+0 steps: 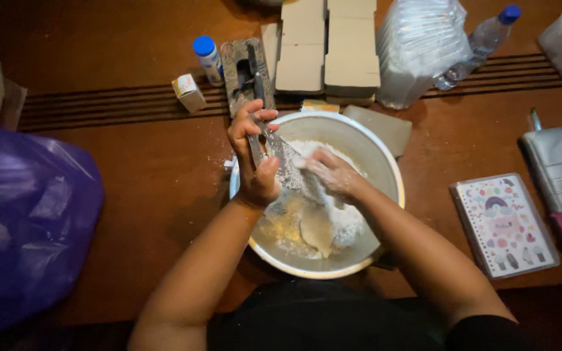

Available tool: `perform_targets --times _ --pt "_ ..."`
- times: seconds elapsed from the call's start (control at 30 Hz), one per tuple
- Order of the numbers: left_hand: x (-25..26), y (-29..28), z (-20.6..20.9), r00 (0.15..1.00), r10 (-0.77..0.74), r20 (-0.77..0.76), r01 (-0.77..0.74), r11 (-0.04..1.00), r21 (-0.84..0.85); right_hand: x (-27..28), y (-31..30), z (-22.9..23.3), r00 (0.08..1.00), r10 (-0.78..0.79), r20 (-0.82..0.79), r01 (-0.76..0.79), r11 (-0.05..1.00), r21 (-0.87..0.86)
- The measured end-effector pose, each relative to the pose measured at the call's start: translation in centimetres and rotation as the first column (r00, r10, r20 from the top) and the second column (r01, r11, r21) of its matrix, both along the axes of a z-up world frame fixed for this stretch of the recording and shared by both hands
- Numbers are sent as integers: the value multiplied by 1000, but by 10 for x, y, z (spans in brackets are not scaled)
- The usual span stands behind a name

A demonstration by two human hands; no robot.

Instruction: The person grates coconut over a bowl using a handheld grater by hand.

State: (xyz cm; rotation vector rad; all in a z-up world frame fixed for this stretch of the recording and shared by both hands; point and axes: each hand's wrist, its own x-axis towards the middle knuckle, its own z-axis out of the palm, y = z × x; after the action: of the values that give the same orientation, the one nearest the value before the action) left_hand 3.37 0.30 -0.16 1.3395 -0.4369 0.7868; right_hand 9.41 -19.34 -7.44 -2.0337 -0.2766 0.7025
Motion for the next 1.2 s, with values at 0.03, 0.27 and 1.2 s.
perform_targets --times 0.03,0.27,1.2 --pt "-2 -3 -1 1000 21 -7 -21 999 45 -4 6 17 1000 -4 -4 4 1000 -3" --pt "-6 6 6 996 85 -27 -82 991 108 15 -10 -85 898 74 433 -182 960 214" --pt "-3 4 16 981 -109 -161 70 972 -226 -20 28 23 980 -96 -177 122 982 144"
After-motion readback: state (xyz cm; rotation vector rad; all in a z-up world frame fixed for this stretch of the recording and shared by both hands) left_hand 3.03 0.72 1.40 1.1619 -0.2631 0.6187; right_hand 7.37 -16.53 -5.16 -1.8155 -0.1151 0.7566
